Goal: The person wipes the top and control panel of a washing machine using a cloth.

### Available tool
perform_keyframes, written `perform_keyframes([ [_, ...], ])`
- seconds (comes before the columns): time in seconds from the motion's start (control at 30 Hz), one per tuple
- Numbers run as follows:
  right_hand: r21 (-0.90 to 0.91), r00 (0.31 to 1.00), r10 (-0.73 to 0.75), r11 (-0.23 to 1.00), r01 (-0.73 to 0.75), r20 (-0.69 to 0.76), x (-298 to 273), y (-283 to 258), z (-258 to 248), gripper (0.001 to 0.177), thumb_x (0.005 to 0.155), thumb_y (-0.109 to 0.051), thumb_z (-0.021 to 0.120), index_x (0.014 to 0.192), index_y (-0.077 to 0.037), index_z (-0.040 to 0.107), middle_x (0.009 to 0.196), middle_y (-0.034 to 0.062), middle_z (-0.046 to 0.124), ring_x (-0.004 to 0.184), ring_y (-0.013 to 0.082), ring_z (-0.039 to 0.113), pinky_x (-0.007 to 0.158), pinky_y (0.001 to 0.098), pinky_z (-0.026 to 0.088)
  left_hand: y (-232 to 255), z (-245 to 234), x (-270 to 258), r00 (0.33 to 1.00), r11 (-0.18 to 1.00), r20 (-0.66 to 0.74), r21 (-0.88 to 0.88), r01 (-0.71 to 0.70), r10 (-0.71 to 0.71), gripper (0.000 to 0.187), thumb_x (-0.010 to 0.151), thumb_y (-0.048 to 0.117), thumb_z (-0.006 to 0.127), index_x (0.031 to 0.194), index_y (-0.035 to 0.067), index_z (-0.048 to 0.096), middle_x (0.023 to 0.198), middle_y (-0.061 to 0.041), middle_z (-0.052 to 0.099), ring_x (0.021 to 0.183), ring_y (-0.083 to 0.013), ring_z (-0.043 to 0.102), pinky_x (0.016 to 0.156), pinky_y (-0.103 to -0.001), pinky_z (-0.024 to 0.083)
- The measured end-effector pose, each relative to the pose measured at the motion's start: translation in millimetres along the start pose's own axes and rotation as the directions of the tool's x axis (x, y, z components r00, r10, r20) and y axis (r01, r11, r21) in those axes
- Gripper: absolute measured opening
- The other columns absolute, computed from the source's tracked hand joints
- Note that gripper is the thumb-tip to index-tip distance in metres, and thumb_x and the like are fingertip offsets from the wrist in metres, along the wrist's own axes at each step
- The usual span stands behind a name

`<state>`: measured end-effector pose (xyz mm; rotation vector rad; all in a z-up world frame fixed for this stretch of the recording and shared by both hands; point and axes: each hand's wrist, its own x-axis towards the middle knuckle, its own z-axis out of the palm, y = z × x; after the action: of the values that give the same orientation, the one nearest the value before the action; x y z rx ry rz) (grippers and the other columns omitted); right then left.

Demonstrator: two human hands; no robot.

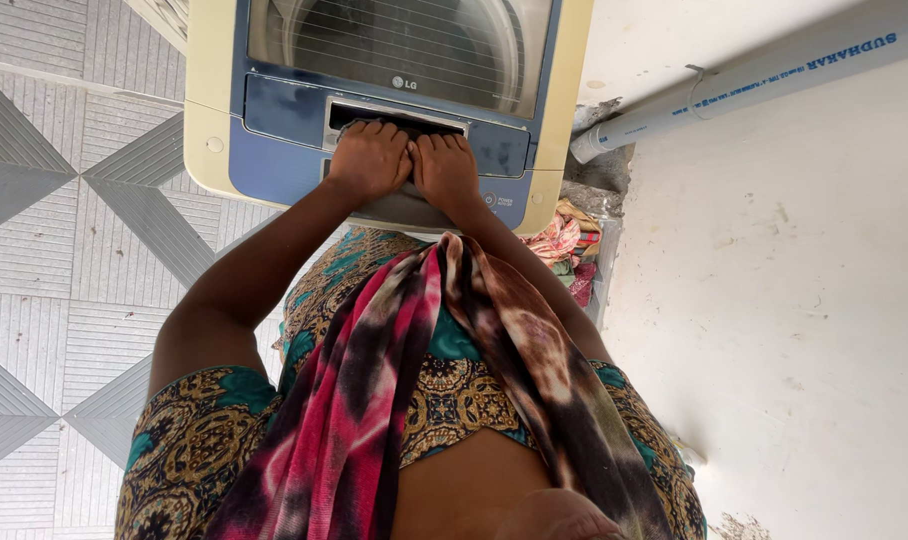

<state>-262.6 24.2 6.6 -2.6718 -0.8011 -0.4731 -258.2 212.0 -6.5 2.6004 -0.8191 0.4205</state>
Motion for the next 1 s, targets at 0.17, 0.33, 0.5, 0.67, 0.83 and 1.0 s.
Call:
perform_keyframes([
  [0.17, 0.071, 0.996, -0.082, 0.994, 0.079, 0.043, -8, 25, -1, 0.02, 0.105, -0.016, 0.056, 0.093, -0.003, 0.064, 0.083, 0.0136, 0.066, 0.08, 0.0326, 0.063, 0.086, 0.0427, 0.05, 15, 11, 9, 0.997, 1.0, 0.076, 0.02, 0.007, -0.008, 0.027, 0.096, 0.031, 0.058, 0.094, 0.006, 0.068, 0.085, -0.009, 0.066, 0.079, -0.0252, 0.064, 0.078, -0.042, 0.051],
  [0.33, 0.095, 0.989, -0.121, 0.989, 0.113, 0.083, -10, 33, 1, 0.016, 0.105, -0.014, 0.057, 0.094, -0.004, 0.063, 0.082, 0.0149, 0.068, 0.079, 0.0335, 0.064, 0.086, 0.0432, 0.051, 19, 13, 7, 1.0, 1.0, 0.021, -0.014, 0.023, -0.023, 0.025, 0.097, 0.029, 0.058, 0.097, 0.007, 0.068, 0.088, -0.009, 0.066, 0.083, -0.0259, 0.064, 0.081, -0.042, 0.051],
  [0.5, 0.088, 0.993, -0.073, 0.994, 0.065, 0.089, -4, 22, 2, 0.015, 0.104, -0.016, 0.057, 0.098, -0.005, 0.065, 0.081, 0.0137, 0.07, 0.08, 0.0337, 0.068, 0.085, 0.0446, 0.052, 14, 9, 3, 0.999, 0.999, -0.014, -0.011, 0.052, -0.053, 0.025, 0.099, 0.029, 0.058, 0.094, 0.007, 0.068, 0.086, -0.009, 0.066, 0.082, -0.0265, 0.064, 0.083, -0.041, 0.05],
  [0.67, 0.022, 0.987, -0.029, 0.999, 0.026, 0.157, 5, 0, 15, 0.018, 0.102, -0.021, 0.058, 0.103, -0.004, 0.066, 0.079, 0.014, 0.071, 0.075, 0.0343, 0.069, 0.077, 0.0467, 0.052, -10, 0, -13, 0.997, 0.996, -0.077, 0.089, -0.003, 0.01, 0.024, 0.098, 0.03, 0.058, 0.09, 0.009, 0.068, 0.086, -0.009, 0.066, 0.082, -0.0263, 0.065, 0.098, -0.041, 0.048],
  [0.83, 0.032, 0.987, -0.129, 0.991, 0.127, 0.094, 20, -18, 34, 0.018, 0.1, -0.02, 0.058, 0.106, -0.003, 0.065, 0.082, 0.0136, 0.071, 0.073, 0.0312, 0.069, 0.073, 0.0451, 0.052, -34, -10, -27, 0.998, 0.987, -0.061, 0.164, -0.006, 0.016, 0.027, 0.102, 0.032, 0.056, 0.094, 0.01, 0.07, 0.087, -0.009, 0.067, 0.087, -0.0253, 0.068, 0.115, -0.046, 0.039],
  [1.0, 0.013, 0.988, -0.14, 0.99, 0.139, 0.073, 20, -15, 23, 0.018, 0.102, -0.02, 0.058, 0.099, -0.003, 0.066, 0.078, 0.0127, 0.069, 0.07, 0.0298, 0.068, 0.069, 0.0429, 0.052, -29, -9, -26, 0.999, 0.99, 0.006, 0.135, 0.03, -0.031, 0.03, 0.105, 0.032, 0.054, 0.095, 0.01, 0.071, 0.085, -0.01, 0.066, 0.084, -0.0262, 0.068, 0.122, -0.051, 0.033],
])
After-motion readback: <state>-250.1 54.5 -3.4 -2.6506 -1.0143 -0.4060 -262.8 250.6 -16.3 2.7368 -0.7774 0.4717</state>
